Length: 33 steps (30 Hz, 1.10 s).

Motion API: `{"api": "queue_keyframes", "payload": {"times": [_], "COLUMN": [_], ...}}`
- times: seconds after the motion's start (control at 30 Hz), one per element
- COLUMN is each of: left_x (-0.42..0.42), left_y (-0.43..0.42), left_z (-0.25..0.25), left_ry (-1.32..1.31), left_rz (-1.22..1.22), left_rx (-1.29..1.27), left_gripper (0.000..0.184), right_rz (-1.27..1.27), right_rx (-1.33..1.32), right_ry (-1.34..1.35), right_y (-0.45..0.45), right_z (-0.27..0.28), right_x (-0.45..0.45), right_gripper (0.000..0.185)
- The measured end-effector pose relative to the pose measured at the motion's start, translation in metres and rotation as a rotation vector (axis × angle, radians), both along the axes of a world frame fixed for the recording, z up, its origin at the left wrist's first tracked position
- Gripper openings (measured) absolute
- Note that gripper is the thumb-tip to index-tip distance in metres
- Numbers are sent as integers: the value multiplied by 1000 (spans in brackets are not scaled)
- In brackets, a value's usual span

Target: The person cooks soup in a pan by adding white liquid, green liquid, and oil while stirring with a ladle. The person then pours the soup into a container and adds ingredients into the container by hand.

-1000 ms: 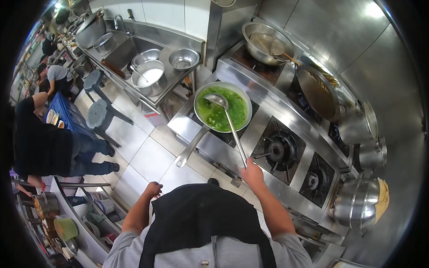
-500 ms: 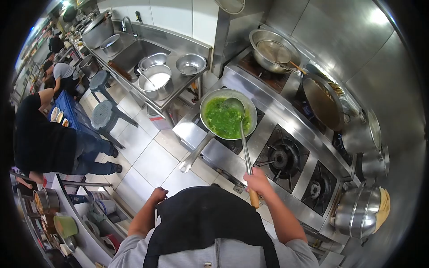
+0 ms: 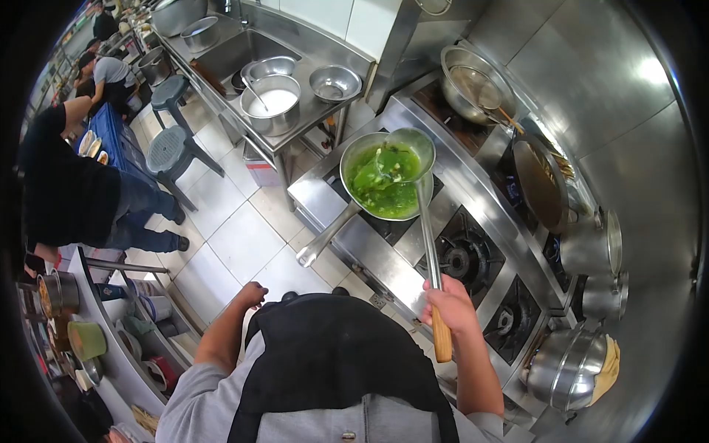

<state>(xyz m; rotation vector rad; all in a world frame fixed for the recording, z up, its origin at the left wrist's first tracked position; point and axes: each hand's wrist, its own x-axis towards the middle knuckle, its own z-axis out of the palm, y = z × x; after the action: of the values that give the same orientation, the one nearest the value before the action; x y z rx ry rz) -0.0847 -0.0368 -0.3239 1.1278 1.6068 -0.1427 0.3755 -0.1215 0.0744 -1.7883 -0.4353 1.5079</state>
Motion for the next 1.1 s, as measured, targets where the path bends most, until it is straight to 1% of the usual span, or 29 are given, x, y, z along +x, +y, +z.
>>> {"api": "queue_keyframes", "payload": {"times": [0.1,0.17,0.2,0.27,0.3,0.33,0.37,0.43,0.5,0.53,0.57,0.6,0.63,0.67,0.7,0.73,0.77,0.83,0.87,0.9,0.93,0.97,1.0,1.03,1.1], "left_x": [1,1,2,3,3,3,2,2,0,-1,-4,-7,-11,-9,-5,3,12,35,51,68,84,102,119,135,166], "left_y": [7,11,12,12,12,10,9,6,2,-1,-3,-6,-6,-1,1,3,9,28,41,52,63,73,86,96,108], "left_z": [6,8,10,13,17,19,18,17,14,12,2,-11,-24,-22,-17,-16,-18,-25,-31,-37,-37,-36,-25,-15,-26], "left_ry": [-6,-7,-5,-4,-1,3,2,19,27,36,34,37,41,38,24,8,0,-92,-108,-128,-158,-190,-172,-155,-132], "left_rz": [7,10,18,32,13,-8,-5,-22,-23,-24,-18,-70,-122,-117,-97,-77,-74,-78,-65,-49,-66,-83,-121,-163,-135], "left_rx": [-1,3,22,42,38,33,33,10,19,29,28,81,138,141,88,32,26,5,24,40,86,131,141,151,323], "left_gripper": [37,37,37,38,39,39,39,40,40,40,40,41,42,42,42,43,43,45,45,46,44,42,39,39,46], "right_rz": [35,112,117,180,184,286,387,345,348,352,422,492,495,293,89,-25,-23,-214,-202,-197,-173,-148,-131,-130,-101], "right_rx": [56,125,127,97,98,137,179,215,188,189,208,226,228,65,-97,-86,-93,-87,-170,-179,-118,-59,-58,-70,-61], "right_ry": [-66,-221,-222,-474,-474,-743,-1013,-1041,-1197,-1199,-1202,-1204,-1205,-678,-149,67,59,388,299,281,238,194,165,142,29], "right_y": [-6,-5,-2,6,9,12,16,18,20,17,9,7,6,8,8,11,12,15,21,21,16,13,11,8,2], "right_z": [-8,-15,-21,-40,-68,-103,-111,-127,-142,-156,-174,-174,-174,-150,-127,-113,-102,-77,-45,-44,-43,-42,-34,-30,-22], "right_x": [8,11,13,21,37,57,60,62,62,64,68,62,56,29,10,8,11,16,-4,-7,-9,-11,-16,-18,-22], "right_gripper": [13,11,11,9,9,10,12,15,17,17,20,22,22,18,14,14,14,15,13,13,13,12,12,12,14]}}
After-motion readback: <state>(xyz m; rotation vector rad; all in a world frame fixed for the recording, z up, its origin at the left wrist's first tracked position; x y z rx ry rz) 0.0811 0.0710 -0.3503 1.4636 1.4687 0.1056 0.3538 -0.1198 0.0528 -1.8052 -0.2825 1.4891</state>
